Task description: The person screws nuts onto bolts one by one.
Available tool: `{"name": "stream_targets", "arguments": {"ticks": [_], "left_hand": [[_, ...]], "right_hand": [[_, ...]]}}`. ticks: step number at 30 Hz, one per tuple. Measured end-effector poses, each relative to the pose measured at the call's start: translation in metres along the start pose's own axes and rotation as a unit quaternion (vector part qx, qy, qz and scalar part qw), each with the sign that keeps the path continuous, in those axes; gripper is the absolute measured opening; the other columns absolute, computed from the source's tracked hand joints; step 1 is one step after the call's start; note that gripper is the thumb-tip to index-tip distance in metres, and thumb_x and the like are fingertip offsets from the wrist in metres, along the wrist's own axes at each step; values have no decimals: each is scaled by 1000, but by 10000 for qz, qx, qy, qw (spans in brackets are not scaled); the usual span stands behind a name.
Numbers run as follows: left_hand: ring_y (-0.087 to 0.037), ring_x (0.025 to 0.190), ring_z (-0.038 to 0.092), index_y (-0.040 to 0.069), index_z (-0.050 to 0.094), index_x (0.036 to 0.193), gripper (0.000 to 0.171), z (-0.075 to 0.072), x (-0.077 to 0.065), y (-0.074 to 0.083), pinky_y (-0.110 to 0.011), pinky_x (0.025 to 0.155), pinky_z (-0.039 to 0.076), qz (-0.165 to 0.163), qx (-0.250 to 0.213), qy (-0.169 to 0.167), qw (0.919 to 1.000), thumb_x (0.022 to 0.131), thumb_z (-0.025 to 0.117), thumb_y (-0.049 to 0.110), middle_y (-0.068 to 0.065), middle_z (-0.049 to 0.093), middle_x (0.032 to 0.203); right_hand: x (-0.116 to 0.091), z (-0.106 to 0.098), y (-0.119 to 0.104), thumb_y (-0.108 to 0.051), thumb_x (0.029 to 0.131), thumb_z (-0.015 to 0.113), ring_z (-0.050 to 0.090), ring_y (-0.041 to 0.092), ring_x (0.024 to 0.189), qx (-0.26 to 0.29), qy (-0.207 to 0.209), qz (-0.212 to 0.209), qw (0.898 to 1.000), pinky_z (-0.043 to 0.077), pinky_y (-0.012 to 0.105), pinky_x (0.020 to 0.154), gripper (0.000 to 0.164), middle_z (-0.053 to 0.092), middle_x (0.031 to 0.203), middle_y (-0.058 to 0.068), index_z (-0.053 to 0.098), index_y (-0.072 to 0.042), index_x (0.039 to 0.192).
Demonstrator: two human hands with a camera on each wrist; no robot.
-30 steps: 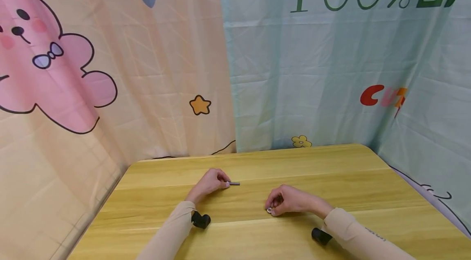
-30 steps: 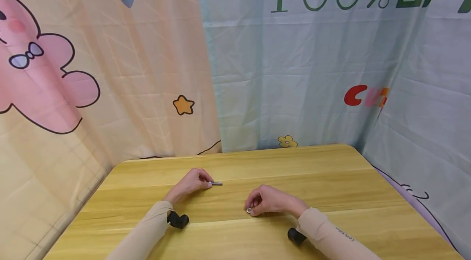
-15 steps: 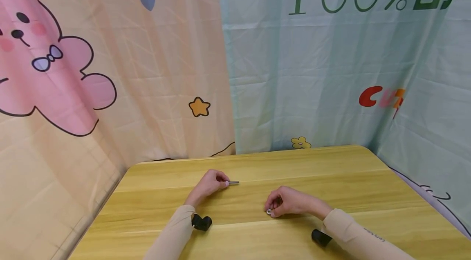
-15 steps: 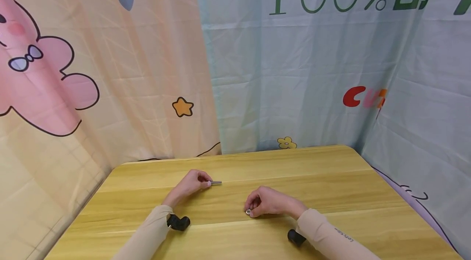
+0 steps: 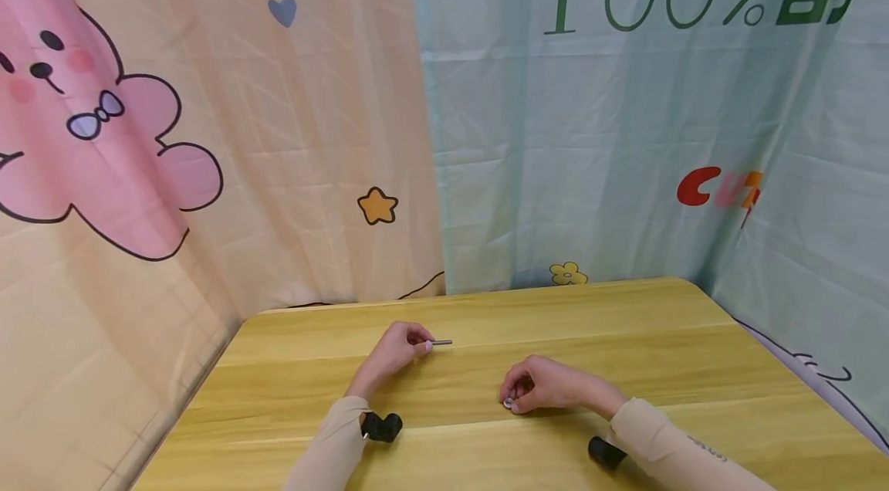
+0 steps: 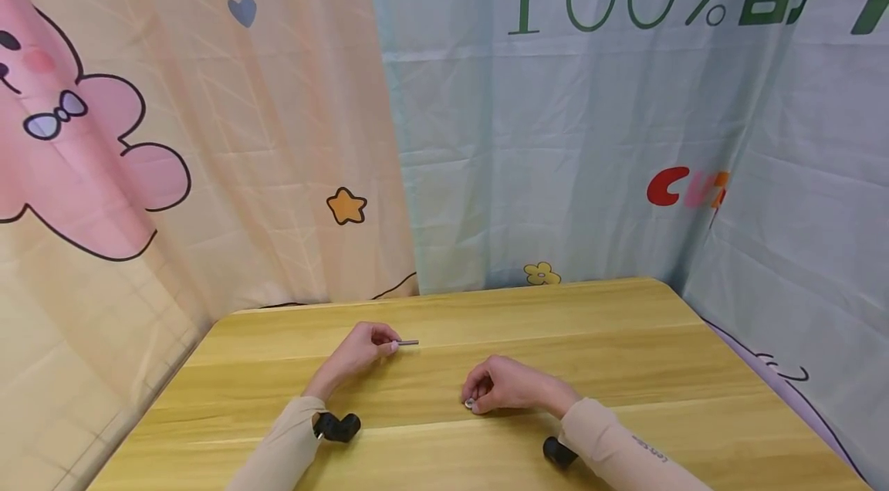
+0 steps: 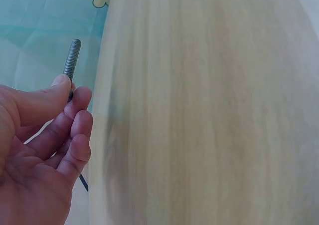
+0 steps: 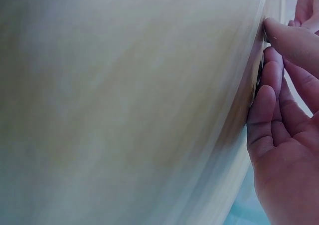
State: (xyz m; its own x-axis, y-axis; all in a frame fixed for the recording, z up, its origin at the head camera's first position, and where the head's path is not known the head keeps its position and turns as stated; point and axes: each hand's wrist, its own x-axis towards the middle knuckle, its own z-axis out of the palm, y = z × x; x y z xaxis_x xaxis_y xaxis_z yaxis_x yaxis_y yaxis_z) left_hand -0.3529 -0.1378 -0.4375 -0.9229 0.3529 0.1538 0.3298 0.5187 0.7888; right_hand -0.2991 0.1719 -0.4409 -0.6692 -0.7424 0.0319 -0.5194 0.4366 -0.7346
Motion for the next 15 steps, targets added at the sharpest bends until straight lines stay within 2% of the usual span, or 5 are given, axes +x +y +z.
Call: {"name": "stream_targets", "arguments": {"ticks": [4, 15], "left_hand": [[-17, 75, 52, 2, 71, 95, 6, 1, -1, 2, -30, 67, 44, -1, -66, 93, 9999, 92, 67, 3, -3, 63, 82], [-17, 79, 56, 2, 72, 95, 5, 0, 0, 8, -33, 70, 47, 259, -124, 327, 9991, 92, 68, 3, -2, 64, 83]], "right_hand": [[-1, 1, -2, -7, 86, 74, 53, 3, 71, 58, -11, 4, 10000, 47, 22, 66, 11, 65, 83, -7, 74, -10, 97], [-2, 0, -2, -6, 89, 72, 54, 3, 74, 69, -33, -57, 10000, 48, 23, 69, 11, 65, 87, -7, 72, -10, 99]]}}
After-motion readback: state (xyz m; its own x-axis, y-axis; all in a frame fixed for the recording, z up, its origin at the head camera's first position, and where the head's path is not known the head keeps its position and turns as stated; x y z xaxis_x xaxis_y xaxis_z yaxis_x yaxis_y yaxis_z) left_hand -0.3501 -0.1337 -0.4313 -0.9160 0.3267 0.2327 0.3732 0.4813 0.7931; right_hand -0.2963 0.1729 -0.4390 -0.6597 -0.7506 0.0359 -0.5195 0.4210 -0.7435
